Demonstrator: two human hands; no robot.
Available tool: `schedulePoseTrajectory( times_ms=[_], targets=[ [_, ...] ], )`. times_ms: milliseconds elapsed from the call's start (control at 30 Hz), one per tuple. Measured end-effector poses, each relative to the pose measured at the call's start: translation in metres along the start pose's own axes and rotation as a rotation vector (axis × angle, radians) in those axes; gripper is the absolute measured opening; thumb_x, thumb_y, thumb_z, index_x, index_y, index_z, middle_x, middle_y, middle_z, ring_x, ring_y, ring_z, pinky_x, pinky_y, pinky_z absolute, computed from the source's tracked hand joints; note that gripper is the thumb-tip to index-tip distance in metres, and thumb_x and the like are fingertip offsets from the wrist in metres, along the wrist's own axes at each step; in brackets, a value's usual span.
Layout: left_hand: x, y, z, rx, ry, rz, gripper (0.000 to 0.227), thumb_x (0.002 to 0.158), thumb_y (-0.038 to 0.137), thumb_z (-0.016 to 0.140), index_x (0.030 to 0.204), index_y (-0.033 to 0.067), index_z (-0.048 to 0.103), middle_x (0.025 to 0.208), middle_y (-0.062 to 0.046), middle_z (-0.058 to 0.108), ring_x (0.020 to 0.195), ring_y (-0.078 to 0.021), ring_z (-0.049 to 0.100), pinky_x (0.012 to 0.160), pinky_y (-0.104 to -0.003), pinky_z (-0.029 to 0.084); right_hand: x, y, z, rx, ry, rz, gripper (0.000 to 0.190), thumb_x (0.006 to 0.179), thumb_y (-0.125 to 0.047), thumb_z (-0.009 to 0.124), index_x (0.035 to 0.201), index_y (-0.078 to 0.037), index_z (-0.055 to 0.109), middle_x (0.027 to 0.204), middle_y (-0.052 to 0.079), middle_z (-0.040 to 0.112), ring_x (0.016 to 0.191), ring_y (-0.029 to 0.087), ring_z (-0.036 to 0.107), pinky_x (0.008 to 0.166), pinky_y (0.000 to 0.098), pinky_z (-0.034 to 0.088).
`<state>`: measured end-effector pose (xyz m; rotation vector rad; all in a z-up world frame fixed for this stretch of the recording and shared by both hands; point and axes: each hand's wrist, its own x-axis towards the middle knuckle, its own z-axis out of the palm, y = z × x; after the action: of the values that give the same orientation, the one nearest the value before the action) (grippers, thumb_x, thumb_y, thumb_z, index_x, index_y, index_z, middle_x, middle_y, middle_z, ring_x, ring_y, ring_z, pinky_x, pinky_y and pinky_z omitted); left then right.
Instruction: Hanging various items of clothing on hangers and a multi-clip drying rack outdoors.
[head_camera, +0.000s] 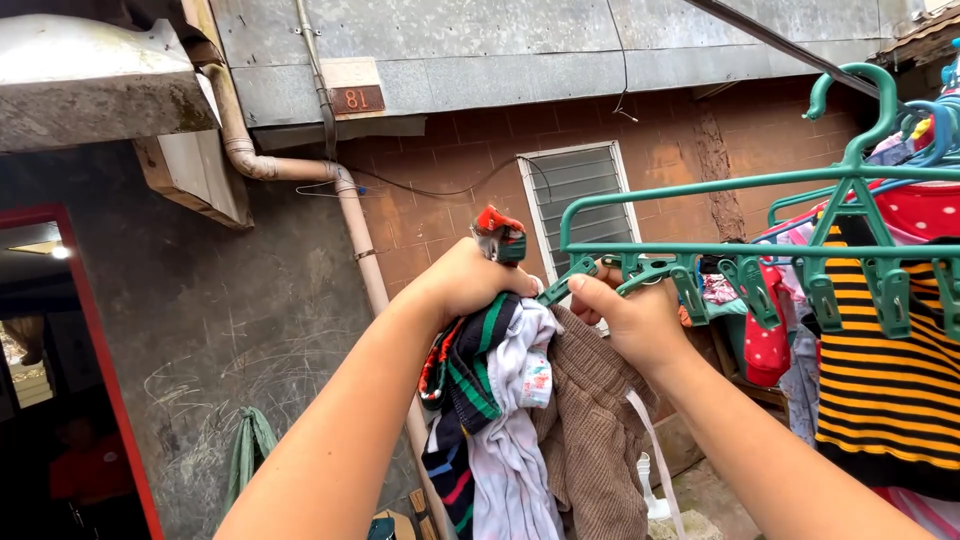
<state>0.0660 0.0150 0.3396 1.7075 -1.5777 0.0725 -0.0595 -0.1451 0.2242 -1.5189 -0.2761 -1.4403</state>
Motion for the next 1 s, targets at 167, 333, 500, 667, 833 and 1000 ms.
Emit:
schedulePoseTrajectory(
  times_ms=[167, 333, 500, 667, 833, 1000],
  targets=[
    [-0.022, 0.035, 0.023, 0.536, 0.035, -0.017, 0.036, 0.072, 0.027, 0.084, 0.1, 0.0044, 0.077, 0.088, -0.018, 0.074, 0.081, -0.0282, 0.072, 0.078, -0.038, 0.056, -0.007, 0.017, -0.008, -0.114, -0.129, -0.061, 0.018, 0.088, -0.016, 0.074, 0.101, -0.003, 0.073, 0.086, 0.001, 0.071, 0.075, 0.009, 0.063, 0.065, 0.0275, 0.051],
    [-0.023, 0.013, 0.021, 0.379, 0.07, -0.061, 0.036, 0.069, 0.028, 0.082, 0.099, 0.0072, 0.078, 0.085, -0.017, 0.076, 0.079, -0.0266, 0.076, 0.075, -0.039, 0.057, -0.021, -0.01, -0.027, -0.158, -0.262, -0.052, 0.036, 0.089, -0.019, 0.075, 0.121, -0.005, 0.066, 0.104, 0.003, 0.07, 0.096, 0.009, 0.064, 0.083, 0.0289, 0.053],
    [-0.034, 0.001, 0.026, 0.425, 0.073, -0.119, 0.035, 0.074, 0.031, 0.083, 0.096, 0.0047, 0.078, 0.084, -0.017, 0.076, 0.078, -0.0274, 0.074, 0.076, -0.039, 0.057, -0.032, -0.035, -0.043, 0.496, -0.365, 0.076, 0.064, 0.086, -0.022, 0.076, 0.143, -0.011, 0.05, 0.125, 0.007, 0.066, 0.113, 0.018, 0.065, 0.09, 0.0368, 0.053],
    [-0.042, -0.009, 0.039, 0.324, 0.121, -0.039, 0.034, 0.072, 0.03, 0.081, 0.102, 0.014, 0.079, 0.086, -0.015, 0.076, 0.081, -0.0287, 0.075, 0.077, -0.04, 0.056, -0.025, -0.005, -0.053, 0.203, -0.213, 0.136, 0.041, 0.089, -0.019, 0.076, 0.125, 0.0, 0.064, 0.104, 0.007, 0.071, 0.092, 0.015, 0.066, 0.077, 0.0329, 0.053],
    [-0.1, 0.036, 0.085, 0.517, 0.332, -0.133, 0.031, 0.078, 0.034, 0.08, 0.098, 0.0107, 0.072, 0.096, -0.016, 0.073, 0.096, -0.0372, 0.068, 0.081, -0.049, 0.054, -0.019, -0.018, -0.046, -0.095, -0.235, 0.089, 0.032, 0.086, -0.022, 0.08, 0.108, 0.001, 0.071, 0.091, 0.006, 0.074, 0.08, 0.015, 0.069, 0.071, 0.0318, 0.057],
    [-0.145, 0.039, 0.167, 0.45, 0.031, 0.241, 0.044, 0.078, 0.034, 0.075, 0.117, 0.0138, 0.068, 0.099, -0.017, 0.072, 0.097, -0.0348, 0.071, 0.083, -0.049, 0.054, -0.012, -0.032, -0.045, -0.364, -0.266, 0.16, 0.033, 0.081, -0.026, 0.081, 0.108, -0.007, 0.075, 0.094, 0.001, 0.076, 0.086, 0.009, 0.068, 0.079, 0.0282, 0.057]
  ],
)
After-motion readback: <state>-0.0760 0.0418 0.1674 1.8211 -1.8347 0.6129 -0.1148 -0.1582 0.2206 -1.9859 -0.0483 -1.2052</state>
